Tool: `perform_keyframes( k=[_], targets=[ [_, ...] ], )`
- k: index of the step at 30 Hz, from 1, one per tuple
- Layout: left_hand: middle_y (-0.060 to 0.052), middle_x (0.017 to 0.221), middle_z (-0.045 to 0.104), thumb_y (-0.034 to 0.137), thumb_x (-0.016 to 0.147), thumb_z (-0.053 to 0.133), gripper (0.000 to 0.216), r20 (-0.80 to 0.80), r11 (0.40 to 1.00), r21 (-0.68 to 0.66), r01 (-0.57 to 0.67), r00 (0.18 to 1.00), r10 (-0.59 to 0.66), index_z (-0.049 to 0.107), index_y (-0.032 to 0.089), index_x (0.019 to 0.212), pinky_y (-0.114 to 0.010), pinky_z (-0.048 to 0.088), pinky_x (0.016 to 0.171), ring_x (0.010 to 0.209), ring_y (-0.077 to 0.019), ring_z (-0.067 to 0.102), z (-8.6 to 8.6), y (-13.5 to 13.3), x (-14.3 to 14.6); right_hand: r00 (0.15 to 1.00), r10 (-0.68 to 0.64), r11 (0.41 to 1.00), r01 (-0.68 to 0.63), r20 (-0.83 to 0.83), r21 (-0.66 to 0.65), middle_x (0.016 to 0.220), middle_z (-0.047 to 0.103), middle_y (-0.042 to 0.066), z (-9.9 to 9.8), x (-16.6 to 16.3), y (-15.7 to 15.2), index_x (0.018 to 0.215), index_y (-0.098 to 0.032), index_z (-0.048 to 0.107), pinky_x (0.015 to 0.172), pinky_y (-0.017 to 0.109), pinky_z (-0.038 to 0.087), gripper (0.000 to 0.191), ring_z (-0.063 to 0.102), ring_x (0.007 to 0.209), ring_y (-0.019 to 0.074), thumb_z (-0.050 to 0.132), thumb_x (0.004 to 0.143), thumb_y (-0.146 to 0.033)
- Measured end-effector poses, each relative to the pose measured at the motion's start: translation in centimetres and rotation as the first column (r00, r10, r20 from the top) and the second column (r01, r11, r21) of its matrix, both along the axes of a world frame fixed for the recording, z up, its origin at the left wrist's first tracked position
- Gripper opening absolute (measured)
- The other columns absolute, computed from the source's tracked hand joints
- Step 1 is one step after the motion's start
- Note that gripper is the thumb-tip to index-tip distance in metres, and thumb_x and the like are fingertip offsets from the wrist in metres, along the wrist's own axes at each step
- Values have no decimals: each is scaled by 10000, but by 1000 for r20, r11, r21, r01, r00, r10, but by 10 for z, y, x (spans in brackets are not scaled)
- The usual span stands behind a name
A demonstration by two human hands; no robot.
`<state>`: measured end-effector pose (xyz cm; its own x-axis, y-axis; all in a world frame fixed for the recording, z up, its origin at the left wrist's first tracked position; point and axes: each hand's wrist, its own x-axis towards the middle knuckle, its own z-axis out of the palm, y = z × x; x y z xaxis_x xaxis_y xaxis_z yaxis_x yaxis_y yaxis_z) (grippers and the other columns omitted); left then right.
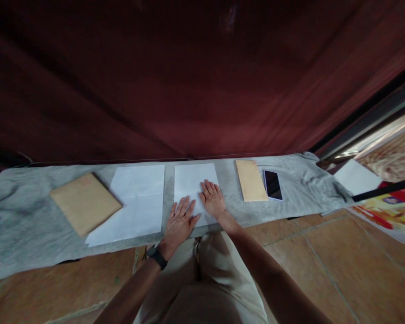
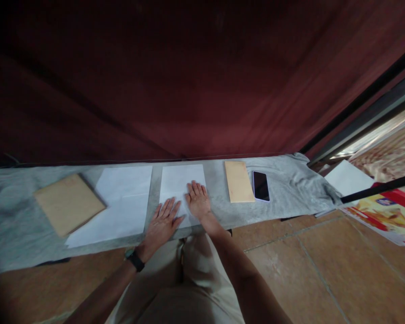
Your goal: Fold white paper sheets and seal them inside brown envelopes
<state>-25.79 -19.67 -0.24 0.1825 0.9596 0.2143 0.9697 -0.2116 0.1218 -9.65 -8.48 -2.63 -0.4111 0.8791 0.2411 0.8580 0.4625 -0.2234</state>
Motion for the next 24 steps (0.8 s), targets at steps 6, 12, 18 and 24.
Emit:
perform_keyframes(
  k=[6, 12, 18, 24],
  targets=[
    [-164, 1620, 397, 514, 1042, 365, 621, 38, 999, 13, -43, 998, 42, 483, 148, 1529, -525, 296, 1240, 1520, -316, 350, -6, -18, -11, 1000, 0, 1000, 0, 30, 10, 1620, 404, 109, 2, 8, 2, 1555, -147, 442, 1242, 450, 286, 541, 396, 1494, 266, 372, 1084, -404],
    [-194, 1630, 369, 504, 1048, 351, 630, 27, 999, 14, -34, 999, 34, 469, 121, 1534, -543, 274, 1240, 1524, -338, 337, -9, -18, -11, 998, -55, 998, 55, 42, 2, 1602, 427, 142, 11, 46, 3, 1538, -114, 464, 1238, 490, 289, 535, 395, 1492, 294, 381, 1078, -375],
    [-199, 1629, 373, 509, 1046, 338, 640, 36, 999, 29, -26, 999, 25, 464, 117, 1537, -558, 280, 1229, 1526, -349, 331, -10, -16, -11, 992, -115, 993, 116, -44, 33, 1631, 348, 206, 21, 37, -45, 1564, -34, 386, 1229, 525, 293, 583, 350, 1515, 323, 369, 1068, -339],
    [-201, 1628, 374, 459, 1043, 333, 615, 42, 1000, 19, -12, 999, 11, 456, 119, 1542, -574, 296, 1215, 1528, -349, 328, -9, -15, -11, 995, 60, 998, -60, -74, -3, 1631, 397, 101, 11, 2, -104, 1536, -164, 469, 1246, 451, 285, 551, 389, 1494, 263, 413, 1067, -447]
  ],
)
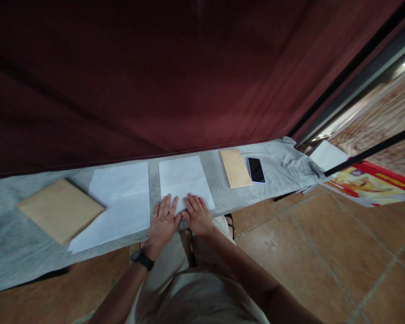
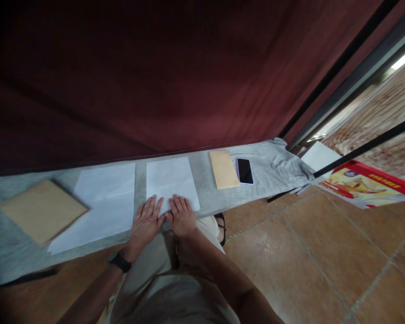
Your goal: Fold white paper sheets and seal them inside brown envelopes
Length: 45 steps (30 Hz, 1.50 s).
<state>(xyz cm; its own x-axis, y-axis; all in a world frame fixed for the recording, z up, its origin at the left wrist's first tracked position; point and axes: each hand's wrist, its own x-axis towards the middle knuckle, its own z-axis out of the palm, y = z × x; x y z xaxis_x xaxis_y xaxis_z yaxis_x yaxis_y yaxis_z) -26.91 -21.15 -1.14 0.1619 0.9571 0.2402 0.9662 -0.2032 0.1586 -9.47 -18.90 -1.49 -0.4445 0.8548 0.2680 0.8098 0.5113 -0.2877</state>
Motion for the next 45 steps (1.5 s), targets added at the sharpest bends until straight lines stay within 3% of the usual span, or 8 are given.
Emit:
perform_keyframes(
  k=[8, 13, 19, 21, 24, 29, 38, 45],
  targets=[
    [-204, 1629, 372, 499, 1043, 341, 641, 10, 1000, 13, -9, 1000, 9, 451, 114, 1543, -570, 276, 1227, 1530, -347, 322, -1, -1, 0, 994, -110, 994, 109, 25, 21, 1599, 439, 147, -11, 50, -4, 1531, -134, 468, 1229, 468, 284, 542, 401, 1480, 275, 480, 1049, -381],
    [-187, 1611, 410, 466, 1048, 327, 604, -31, 995, -2, -102, 994, 102, 478, 126, 1523, -633, 167, 1251, 1538, -344, 307, 2, 1, 14, 992, -124, 991, 123, 29, 54, 1596, 447, 137, -15, 58, -6, 1532, -131, 467, 1222, 462, 289, 531, 402, 1479, 276, 431, 1059, -371],
    [-158, 1647, 353, 455, 1051, 311, 645, 28, 996, -74, 40, 999, -38, 365, 88, 1579, -531, 181, 1284, 1561, -281, 263, 14, 47, 66, 989, -139, 987, 135, 42, 87, 1579, 471, 138, -18, 54, -6, 1511, -144, 500, 1211, 489, 289, 506, 440, 1445, 289, 413, 1062, -361],
    [-174, 1649, 342, 455, 1049, 310, 657, 29, 995, -102, 8, 1000, -5, 372, 57, 1568, -521, 183, 1284, 1562, -291, 257, 12, 64, 73, 989, -140, 986, 135, 41, 101, 1574, 481, 131, -18, 54, -6, 1507, -144, 506, 1207, 488, 292, 503, 445, 1437, 297, 413, 1062, -359],
    [-171, 1651, 338, 456, 1047, 314, 653, 15, 994, -102, -41, 999, 43, 370, 69, 1571, -509, 192, 1279, 1559, -286, 267, 5, 77, 67, 989, -137, 985, 132, 48, 111, 1574, 482, 124, -19, 55, -6, 1507, -142, 505, 1197, 490, 305, 502, 442, 1435, 309, 410, 1062, -352],
    [-193, 1645, 337, 521, 1042, 312, 713, -4, 993, -46, -104, 995, 104, 358, 49, 1575, -487, 218, 1270, 1555, -292, 276, -7, 71, 39, 989, -137, 986, 130, 57, 104, 1584, 466, 132, -17, 54, -8, 1528, -143, 477, 1186, 503, 317, 509, 418, 1454, 314, 410, 1065, -343],
    [-226, 1624, 359, 555, 1032, 293, 761, -21, 967, -36, -251, 968, 250, 349, 23, 1573, -536, 173, 1273, 1549, -319, 286, -4, 58, 16, 989, -137, 986, 131, 61, 102, 1589, 454, 139, -15, 54, -9, 1549, -145, 449, 1192, 513, 316, 521, 408, 1469, 312, 423, 1064, -333],
    [-190, 1649, 332, 511, 1046, 263, 721, 23, 994, -53, -101, 995, 102, 324, 39, 1588, -484, 163, 1286, 1567, -288, 240, 6, 121, 44, 986, -157, 984, 152, 53, 88, 1590, 456, 131, -13, 52, -11, 1547, -164, 457, 1195, 507, 314, 519, 409, 1473, 308, 416, 1063, -346]
  ],
)
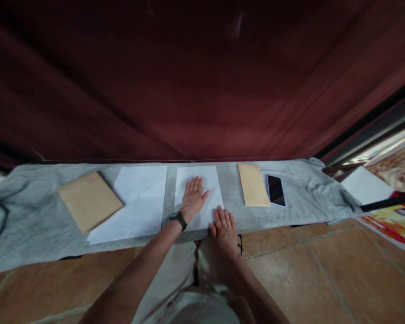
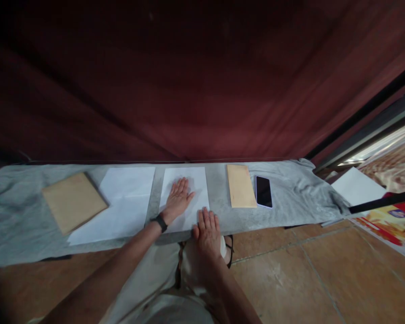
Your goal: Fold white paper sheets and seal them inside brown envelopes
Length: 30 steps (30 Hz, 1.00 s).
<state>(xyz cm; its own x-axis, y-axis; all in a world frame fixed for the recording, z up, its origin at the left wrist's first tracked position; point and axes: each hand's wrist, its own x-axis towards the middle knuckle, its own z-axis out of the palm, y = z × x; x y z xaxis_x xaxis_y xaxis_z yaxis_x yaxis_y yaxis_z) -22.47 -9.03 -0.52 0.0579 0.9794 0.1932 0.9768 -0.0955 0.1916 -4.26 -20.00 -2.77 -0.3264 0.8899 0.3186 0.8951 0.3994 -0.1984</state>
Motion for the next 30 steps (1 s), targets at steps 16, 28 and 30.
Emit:
perform_keyframes(
  k=[16, 28, 30],
  targets=[
    [-231, 1637, 334, 579, 1025, 250, 798, 12, 988, -9, -154, 988, 154, 344, 4, 1569, -489, 197, 1264, 1560, -320, 253, -15, 70, -54, 999, -25, 999, 25, -23, -32, 1612, 423, 103, 2, -3, -2, 1571, -211, 426, 1199, 513, 302, 535, 396, 1490, 312, 433, 1056, -355],
    [-187, 1640, 360, 479, 1050, 251, 697, 2, 999, -17, -46, 999, 46, 354, 29, 1574, -483, 156, 1283, 1566, -293, 242, -2, 79, -11, 999, -40, 998, 39, -15, -46, 1623, 407, 67, 4, -4, -1, 1566, -214, 435, 1201, 495, 301, 526, 404, 1484, 311, 428, 1060, -354],
    [-182, 1636, 368, 495, 1045, 282, 700, 1, 1000, -29, -6, 1000, 6, 367, 40, 1571, -484, 162, 1282, 1563, -296, 250, -4, 80, 3, 999, -40, 998, 39, -10, -51, 1623, 406, 69, 3, -4, 0, 1571, -217, 427, 1199, 489, 305, 531, 406, 1483, 306, 430, 1061, -363]
  ],
)
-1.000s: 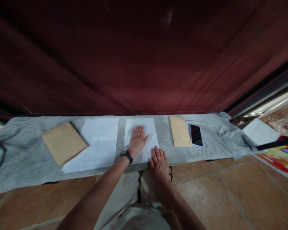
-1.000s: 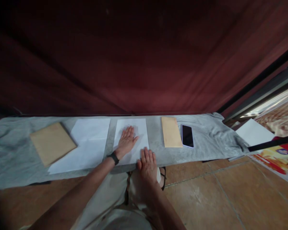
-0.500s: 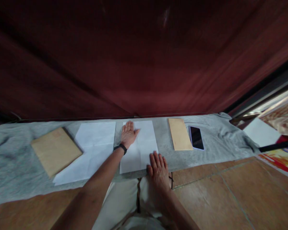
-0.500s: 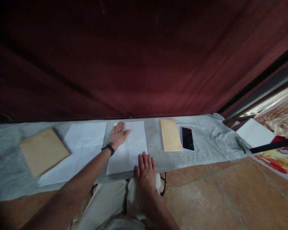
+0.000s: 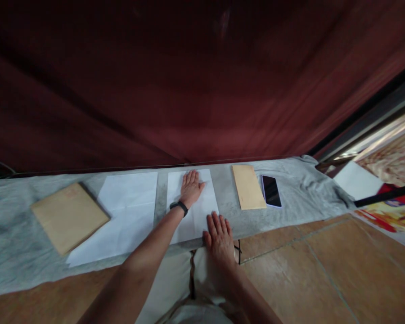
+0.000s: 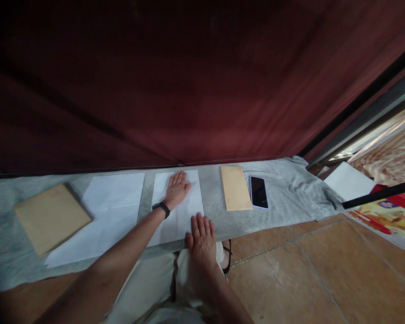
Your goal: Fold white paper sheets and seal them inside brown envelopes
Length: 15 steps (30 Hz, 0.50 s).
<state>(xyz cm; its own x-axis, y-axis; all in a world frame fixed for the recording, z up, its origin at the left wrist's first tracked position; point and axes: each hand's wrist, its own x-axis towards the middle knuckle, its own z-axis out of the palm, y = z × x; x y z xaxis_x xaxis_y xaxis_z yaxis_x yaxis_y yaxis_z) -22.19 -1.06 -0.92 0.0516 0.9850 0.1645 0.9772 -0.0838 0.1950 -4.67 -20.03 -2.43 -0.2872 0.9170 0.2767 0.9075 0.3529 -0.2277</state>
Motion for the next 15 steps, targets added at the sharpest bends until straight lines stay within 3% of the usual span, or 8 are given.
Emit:
perform_keyframes(
  k=[5, 10, 15],
  targets=[
    [-194, 1638, 353, 502, 1044, 298, 707, -12, 1000, 20, 7, 1000, -7, 373, 33, 1567, -490, 173, 1280, 1557, -307, 266, -8, 0, 10, 1000, 3, 1000, -3, -3, -26, 1627, 401, 65, 3, 0, 0, 1571, -218, 428, 1201, 489, 296, 531, 409, 1478, 314, 432, 1062, -371],
    [-196, 1632, 364, 478, 1050, 311, 676, -23, 999, 19, 26, 999, -25, 394, 38, 1556, -497, 206, 1273, 1551, -308, 280, -4, -4, 8, 999, 5, 998, -7, -31, -60, 1624, 407, 87, 8, 0, 0, 1563, -208, 437, 1205, 497, 282, 521, 370, 1500, 309, 440, 1066, -365],
    [-150, 1628, 395, 420, 1061, 331, 586, -39, 983, 16, 183, 982, -183, 444, 105, 1543, -509, 223, 1273, 1545, -299, 299, -2, -51, 7, 998, 13, 999, -16, -69, -47, 1598, 451, 100, 6, 0, 0, 1546, -188, 460, 1209, 510, 280, 513, 381, 1488, 309, 443, 1060, -350]
  ],
)
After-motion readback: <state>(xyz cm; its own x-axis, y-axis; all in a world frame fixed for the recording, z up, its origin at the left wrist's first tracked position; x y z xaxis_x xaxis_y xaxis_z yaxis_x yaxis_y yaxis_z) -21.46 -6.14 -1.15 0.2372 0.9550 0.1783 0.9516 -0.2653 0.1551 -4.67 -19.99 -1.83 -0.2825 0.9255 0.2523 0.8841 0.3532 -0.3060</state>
